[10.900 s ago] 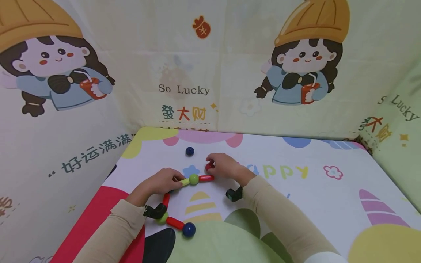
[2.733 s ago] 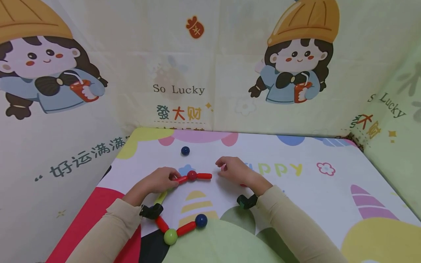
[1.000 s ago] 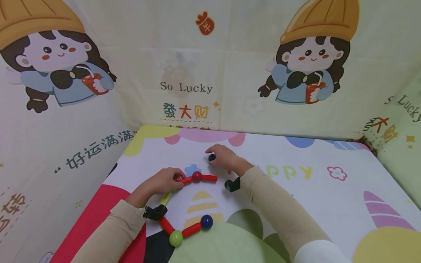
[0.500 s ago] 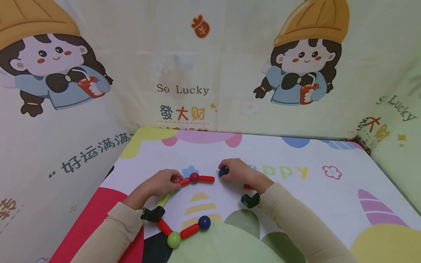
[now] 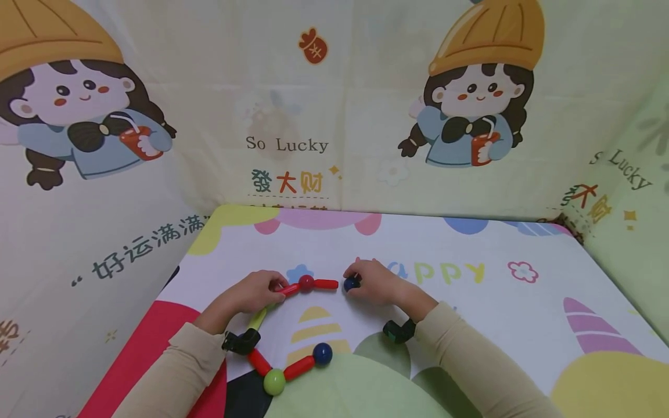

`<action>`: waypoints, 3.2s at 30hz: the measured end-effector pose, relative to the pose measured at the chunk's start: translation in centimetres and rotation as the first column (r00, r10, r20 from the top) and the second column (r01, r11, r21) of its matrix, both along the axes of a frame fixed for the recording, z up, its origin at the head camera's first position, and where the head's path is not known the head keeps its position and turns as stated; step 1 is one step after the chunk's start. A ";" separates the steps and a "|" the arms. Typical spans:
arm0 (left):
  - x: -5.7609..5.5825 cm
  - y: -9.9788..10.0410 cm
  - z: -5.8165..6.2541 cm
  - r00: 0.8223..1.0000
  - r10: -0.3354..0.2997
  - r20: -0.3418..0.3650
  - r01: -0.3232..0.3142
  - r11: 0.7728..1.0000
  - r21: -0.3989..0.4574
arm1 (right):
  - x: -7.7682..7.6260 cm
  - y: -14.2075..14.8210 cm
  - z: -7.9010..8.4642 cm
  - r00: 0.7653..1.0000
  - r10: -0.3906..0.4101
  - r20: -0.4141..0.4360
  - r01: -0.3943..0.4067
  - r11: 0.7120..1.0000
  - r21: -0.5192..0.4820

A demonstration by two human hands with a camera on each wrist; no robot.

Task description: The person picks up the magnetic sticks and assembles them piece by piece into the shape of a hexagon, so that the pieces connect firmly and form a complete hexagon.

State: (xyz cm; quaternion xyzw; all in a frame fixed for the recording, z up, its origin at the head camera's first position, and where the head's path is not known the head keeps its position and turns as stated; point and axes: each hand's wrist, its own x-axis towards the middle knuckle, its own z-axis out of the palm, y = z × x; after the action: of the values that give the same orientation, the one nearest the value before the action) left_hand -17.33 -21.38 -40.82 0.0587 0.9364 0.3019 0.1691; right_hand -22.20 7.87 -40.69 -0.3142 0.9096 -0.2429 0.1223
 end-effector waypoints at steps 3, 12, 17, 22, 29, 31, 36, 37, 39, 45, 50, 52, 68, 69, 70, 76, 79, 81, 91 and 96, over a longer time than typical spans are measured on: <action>0.1 0.1 0.1 1.000 0.004 0.002 -0.004 1.000 -0.001 | 0.2 -0.2 0.0 1.000 -0.003 0.010 0.003 1.000 -0.010; 0.2 0.2 0.2 1.000 -0.001 -0.003 0.001 1.000 -0.003 | 0.5 -0.6 -0.4 1.000 -0.014 -0.012 0.014 1.000 -0.016; 0.2 0.2 0.2 1.000 0.012 0.006 -0.012 1.000 -0.003 | 0.6 -0.7 -0.5 1.000 -0.017 -0.016 0.017 1.000 -0.005; 0.2 0.2 0.2 1.000 0.014 0.008 -0.014 1.000 -0.003 | 0.8 -0.8 -0.4 1.000 -0.021 -0.005 0.021 1.000 -0.008; 0.1 0.2 0.1 1.000 0.016 0.002 -0.016 1.000 0.002 | 1.0 -0.8 -0.1 0.998 -0.046 0.031 0.047 0.999 -0.021; 0.1 0.2 0.1 1.000 0.020 0.003 -0.020 1.000 0.004 | 1.0 -0.6 0.0 0.998 -0.057 0.032 0.058 0.998 -0.027; 0.2 0.2 0.1 1.000 0.019 0.005 -0.019 1.000 0.005 | 0.9 1.0 0.5 0.998 -0.069 0.012 0.069 0.997 -0.036; 0.3 0.3 0.1 1.000 0.022 0.007 -0.022 1.000 0.004 | 0.9 1.4 0.6 0.997 -0.072 0.008 0.073 0.997 -0.036; 0.3 0.3 0.0 1.000 0.026 0.010 -0.026 1.000 0.002 | 0.9 2.3 0.8 0.997 -0.082 0.002 0.082 0.996 -0.029; 0.3 0.2 0.1 0.999 0.036 0.010 -0.036 0.999 0.009 | 1.1 5.3 1.1 0.990 -0.138 0.011 0.138 0.990 0.023; 0.3 0.2 0.1 1.000 0.026 0.012 -0.026 1.000 0.011 | 1.3 7.2 0.9 0.988 -0.152 0.016 0.151 0.988 0.038; 0.4 0.2 0.2 1.000 0.027 0.014 -0.027 1.000 0.012 | 1.4 7.7 0.8 0.989 -0.145 0.021 0.144 0.989 0.043; 0.4 0.2 0.2 1.000 0.022 0.016 -0.022 1.000 0.014 | 1.6 8.1 -0.2 0.989 -0.144 0.033 0.142 0.988 0.063; 0.4 0.1 0.1 1.000 0.021 0.014 -0.021 1.000 0.014 | 1.6 8.0 -0.2 0.989 -0.147 0.030 0.145 0.988 0.062; 0.3 0.1 0.1 1.000 0.024 0.015 -0.024 1.000 0.016 | 1.7 7.9 -0.3 0.989 -0.146 0.028 0.144 0.988 0.057; 0.2 0.1 0.1 1.000 0.026 0.017 -0.026 1.000 0.014 | 1.8 6.7 -0.4 0.992 -0.125 0.020 0.125 0.992 -0.003; 0.2 0.0 0.1 1.000 0.020 0.016 -0.021 1.000 0.014 | 1.9 6.0 -0.3 0.992 -0.120 0.030 0.121 0.992 -0.026; 0.3 0.0 0.2 1.000 0.015 0.014 -0.015 1.000 0.015 | 1.9 5.6 -0.3 0.992 -0.117 0.038 0.119 0.992 -0.032; 0.3 0.0 0.3 1.000 0.022 0.019 -0.022 1.000 0.016 | 1.7 4.0 -0.4 0.988 -0.136 0.078 0.139 0.989 -0.041; 0.2 0.1 0.4 1.000 0.019 0.018 -0.019 1.000 0.007 | 1.4 3.8 -0.6 0.987 -0.136 0.084 0.140 0.989 -0.050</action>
State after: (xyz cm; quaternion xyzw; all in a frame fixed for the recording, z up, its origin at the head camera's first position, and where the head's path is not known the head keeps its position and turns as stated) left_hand -17.11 -21.31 -40.42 0.0476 0.9343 0.3073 0.1744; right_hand -20.76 11.63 -41.31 -0.2437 0.9164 -0.2883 0.1328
